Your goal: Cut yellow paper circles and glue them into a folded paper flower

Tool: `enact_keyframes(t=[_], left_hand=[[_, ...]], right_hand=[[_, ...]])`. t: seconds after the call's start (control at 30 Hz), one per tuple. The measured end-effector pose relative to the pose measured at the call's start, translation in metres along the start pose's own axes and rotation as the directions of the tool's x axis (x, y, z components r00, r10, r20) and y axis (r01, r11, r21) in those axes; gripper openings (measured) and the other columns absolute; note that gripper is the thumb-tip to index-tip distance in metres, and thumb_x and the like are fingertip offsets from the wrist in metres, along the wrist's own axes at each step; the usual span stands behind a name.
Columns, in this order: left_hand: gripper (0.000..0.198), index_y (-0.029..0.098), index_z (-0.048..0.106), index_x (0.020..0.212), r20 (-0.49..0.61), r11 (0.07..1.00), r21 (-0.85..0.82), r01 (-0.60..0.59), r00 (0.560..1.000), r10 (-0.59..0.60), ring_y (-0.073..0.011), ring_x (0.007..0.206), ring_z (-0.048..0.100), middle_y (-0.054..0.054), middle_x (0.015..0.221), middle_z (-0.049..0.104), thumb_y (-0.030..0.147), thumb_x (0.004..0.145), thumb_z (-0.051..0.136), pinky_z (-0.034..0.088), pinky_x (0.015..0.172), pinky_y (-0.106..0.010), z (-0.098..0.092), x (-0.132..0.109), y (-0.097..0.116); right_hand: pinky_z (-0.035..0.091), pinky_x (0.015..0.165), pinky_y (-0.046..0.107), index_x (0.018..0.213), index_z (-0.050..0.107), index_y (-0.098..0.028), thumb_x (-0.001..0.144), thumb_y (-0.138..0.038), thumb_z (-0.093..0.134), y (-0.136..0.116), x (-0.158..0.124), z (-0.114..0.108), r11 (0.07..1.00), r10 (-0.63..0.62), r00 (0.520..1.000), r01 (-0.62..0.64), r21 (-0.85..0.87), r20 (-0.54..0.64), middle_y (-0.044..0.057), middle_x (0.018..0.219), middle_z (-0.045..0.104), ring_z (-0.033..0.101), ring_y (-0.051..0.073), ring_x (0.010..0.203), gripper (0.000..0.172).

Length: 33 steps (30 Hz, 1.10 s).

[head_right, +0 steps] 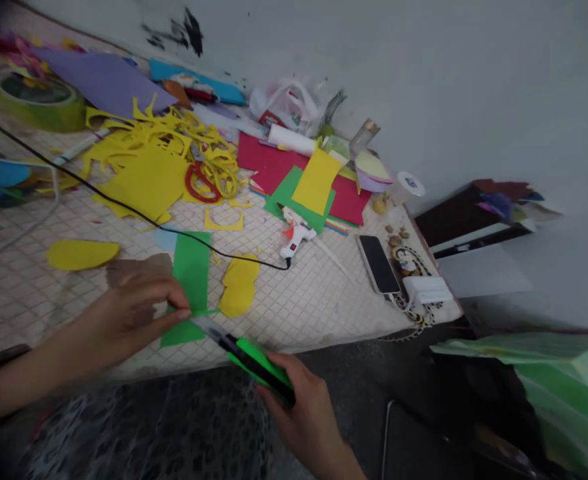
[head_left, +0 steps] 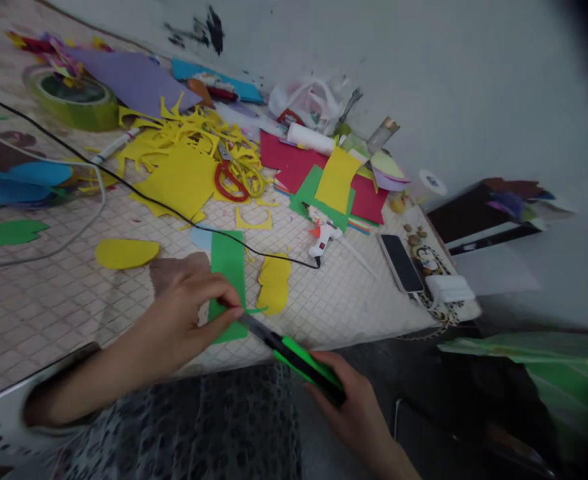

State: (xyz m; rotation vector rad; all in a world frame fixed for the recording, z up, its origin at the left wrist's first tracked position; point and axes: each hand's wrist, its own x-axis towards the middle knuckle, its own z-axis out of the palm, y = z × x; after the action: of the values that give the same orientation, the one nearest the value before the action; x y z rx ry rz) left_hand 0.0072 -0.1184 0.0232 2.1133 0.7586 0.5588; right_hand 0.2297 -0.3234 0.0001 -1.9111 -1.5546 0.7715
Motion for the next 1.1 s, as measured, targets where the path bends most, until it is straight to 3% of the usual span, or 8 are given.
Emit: enact_keyframes(t=[0.17, 0.3, 0.37, 0.47, 0.63, 0.8, 0.93, 1.1], left_hand=[[0.017, 0.025, 0.064, 0.071, -0.220, 0.884, -0.430, 0.182, 0.929, -0.298, -0.0131, 0.056, 0.053, 0.002, 0.062, 0.059, 0.039, 0.080, 0.063, 0.038, 0.046, -0.023, 0.009, -0.003, 0.011], [0.016, 0.023, 0.062, 0.067, -0.240, 0.728, -0.655, 0.203, 0.857, -0.456, -0.0133, 0.064, 0.058, 0.001, 0.072, 0.063, 0.034, 0.078, 0.066, 0.047, 0.054, -0.022, 0.029, -0.016, 0.018], [0.017, 0.023, 0.059, 0.066, -0.250, 0.685, -0.704, 0.189, 0.836, -0.488, -0.0141, 0.074, 0.062, 0.001, 0.079, 0.066, 0.031, 0.079, 0.065, 0.051, 0.063, -0.023, 0.035, -0.023, 0.022], [0.016, 0.024, 0.057, 0.068, -0.274, 0.666, -0.729, 0.159, 0.823, -0.498, -0.0131, 0.079, 0.063, 0.003, 0.084, 0.068, 0.029, 0.082, 0.063, 0.052, 0.068, -0.023, 0.037, -0.032, 0.024], [0.014, 0.025, 0.057, 0.072, -0.333, 0.675, -0.726, 0.127, 0.794, -0.508, -0.0109, 0.086, 0.062, 0.005, 0.088, 0.066, 0.024, 0.086, 0.060, 0.051, 0.075, -0.021, 0.035, -0.041, 0.020], [0.014, 0.025, 0.054, 0.072, -0.341, 0.671, -0.730, 0.128, 0.783, -0.520, -0.0140, 0.087, 0.063, 0.003, 0.090, 0.067, 0.024, 0.085, 0.059, 0.053, 0.075, -0.027, 0.032, -0.042, 0.019], [0.014, 0.024, 0.055, 0.073, -0.370, 0.696, -0.710, 0.105, 0.786, -0.496, -0.0144, 0.088, 0.063, 0.002, 0.093, 0.066, 0.023, 0.086, 0.059, 0.054, 0.077, -0.028, 0.031, -0.041, 0.022], [0.014, 0.023, 0.056, 0.071, -0.401, 0.700, -0.708, 0.089, 0.766, -0.503, -0.0158, 0.091, 0.064, 0.001, 0.093, 0.066, 0.025, 0.085, 0.060, 0.053, 0.078, -0.028, 0.034, -0.040, 0.024]], right_hand=[[0.051, 0.064, 0.025, 0.104, 0.057, -0.023, 0.089, -0.040, 0.057, -0.006, 0.000, 0.005, 0.882, 0.239, 0.967, -0.179, 0.436, -0.085, 0.002, 0.082, 0.068, 0.065, 0.018, 0.075, 0.023], [0.048, 0.063, 0.026, 0.091, 0.047, -0.024, 0.083, -0.049, 0.064, -0.031, 0.011, 0.020, 0.599, 0.159, 0.967, -0.256, 0.759, 0.200, 0.001, 0.080, 0.065, 0.060, 0.014, 0.067, 0.032], [0.042, 0.055, 0.022, 0.092, 0.046, -0.023, 0.080, -0.053, 0.066, -0.045, 0.019, 0.026, 0.548, 0.098, 0.954, -0.288, 0.785, 0.282, -0.002, 0.075, 0.059, 0.052, 0.010, 0.058, 0.038], [0.035, 0.048, 0.019, 0.094, 0.050, -0.021, 0.087, -0.056, 0.056, -0.058, 0.029, 0.031, 0.614, 0.109, 0.949, -0.297, 0.732, 0.294, -0.006, 0.067, 0.049, 0.043, 0.007, 0.051, 0.036], [0.047, 0.061, 0.022, 0.097, 0.053, -0.020, 0.088, -0.048, 0.059, -0.067, 0.043, 0.042, 0.603, 0.078, 0.974, -0.215, 0.768, 0.211, 0.000, 0.081, 0.060, 0.059, 0.009, 0.065, 0.030], [0.040, 0.043, 0.018, 0.109, 0.052, -0.019, 0.092, -0.053, 0.050, -0.077, 0.057, 0.048, 0.595, 0.018, 0.956, -0.246, 0.766, 0.292, -0.004, 0.063, 0.058, 0.051, 0.008, 0.046, 0.038], [0.046, 0.058, 0.023, 0.107, 0.054, -0.020, 0.094, -0.042, 0.050, -0.084, 0.063, 0.044, 0.780, 0.036, 0.974, -0.167, 0.603, 0.224, 0.000, 0.077, 0.062, 0.058, 0.011, 0.062, 0.026], [0.041, 0.058, 0.025, 0.116, 0.051, -0.022, 0.098, -0.035, 0.040, -0.090, 0.067, 0.042, 0.944, -0.040, 0.981, -0.024, 0.328, 0.188, -0.001, 0.074, 0.061, 0.056, 0.013, 0.064, 0.025]])
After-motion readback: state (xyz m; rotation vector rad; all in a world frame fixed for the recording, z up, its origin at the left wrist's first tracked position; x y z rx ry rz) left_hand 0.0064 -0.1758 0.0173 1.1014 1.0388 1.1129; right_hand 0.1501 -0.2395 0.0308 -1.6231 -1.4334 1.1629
